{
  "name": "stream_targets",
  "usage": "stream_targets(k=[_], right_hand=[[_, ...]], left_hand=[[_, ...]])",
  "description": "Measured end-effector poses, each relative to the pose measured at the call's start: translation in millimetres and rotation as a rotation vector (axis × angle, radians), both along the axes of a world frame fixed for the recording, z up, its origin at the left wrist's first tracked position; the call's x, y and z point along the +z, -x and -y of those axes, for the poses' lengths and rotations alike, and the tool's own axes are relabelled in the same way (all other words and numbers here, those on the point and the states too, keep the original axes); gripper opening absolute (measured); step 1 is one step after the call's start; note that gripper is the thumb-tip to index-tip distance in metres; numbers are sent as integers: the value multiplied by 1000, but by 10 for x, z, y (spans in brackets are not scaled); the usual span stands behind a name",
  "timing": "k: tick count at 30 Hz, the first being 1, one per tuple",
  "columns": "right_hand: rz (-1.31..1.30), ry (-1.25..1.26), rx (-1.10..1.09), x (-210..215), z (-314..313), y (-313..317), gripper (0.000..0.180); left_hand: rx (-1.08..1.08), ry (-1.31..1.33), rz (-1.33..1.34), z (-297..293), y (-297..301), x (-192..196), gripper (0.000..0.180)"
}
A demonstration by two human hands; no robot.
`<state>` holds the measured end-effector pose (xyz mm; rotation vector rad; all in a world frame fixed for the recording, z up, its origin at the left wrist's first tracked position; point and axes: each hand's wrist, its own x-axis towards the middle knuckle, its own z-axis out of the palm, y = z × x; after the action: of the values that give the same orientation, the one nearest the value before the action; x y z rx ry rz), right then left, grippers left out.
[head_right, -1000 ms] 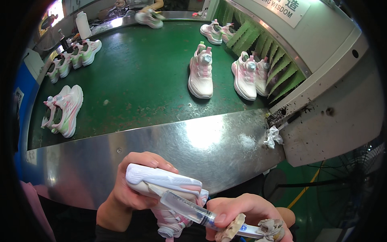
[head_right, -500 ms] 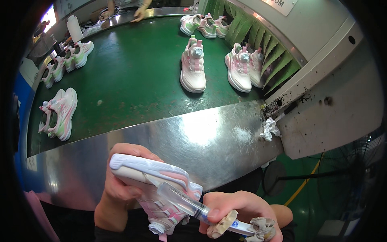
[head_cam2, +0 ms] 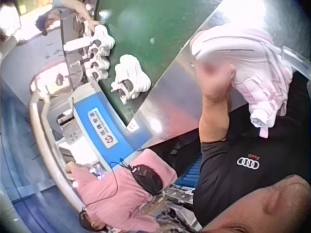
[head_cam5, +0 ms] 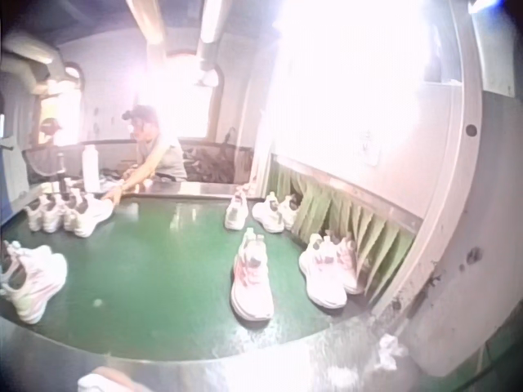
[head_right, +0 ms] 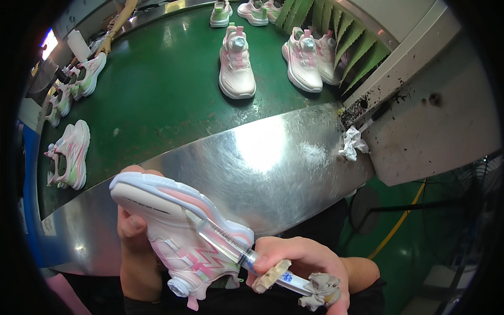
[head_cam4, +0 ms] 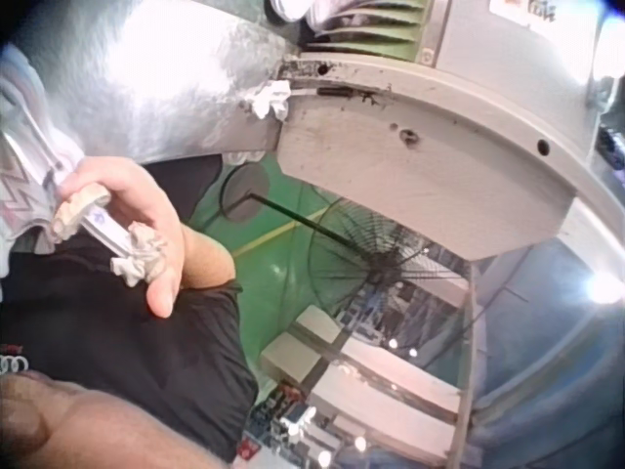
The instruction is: The person takes shoes from a conveyor belt one by one, applies adhesive along the sole seams using a syringe, and places them back onto the conveyor belt.
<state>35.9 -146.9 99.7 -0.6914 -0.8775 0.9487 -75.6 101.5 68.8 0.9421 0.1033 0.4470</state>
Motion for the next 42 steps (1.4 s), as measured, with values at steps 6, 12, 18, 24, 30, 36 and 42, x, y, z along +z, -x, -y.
stream_targets(k=[6,12,18,24,30,36,42], right_hand=[[-61,37,-55,-134,59,30,87],[-116,40,-76,-251,106,87,89],[-100,94,-70,-262,185,126,90],[-105,134,-80,-297,290,188,89],[-118,146,-132,-324,438,245,86],[-75,140,-101,-405,520,268,84],[-89,127,-127,-456,555,270,83]], left_hand=[[-43,50,-100,41,-77,42,66],[21,65,-156,-35,-86,-43,69],[0,190,-116,-91,-79,-118,69],[-29,216,-88,-218,-10,-321,65],[-53,230,-78,-344,-56,-445,59],[134,258,-193,-322,6,-453,50],[131,360,-237,-298,-15,-400,49]])
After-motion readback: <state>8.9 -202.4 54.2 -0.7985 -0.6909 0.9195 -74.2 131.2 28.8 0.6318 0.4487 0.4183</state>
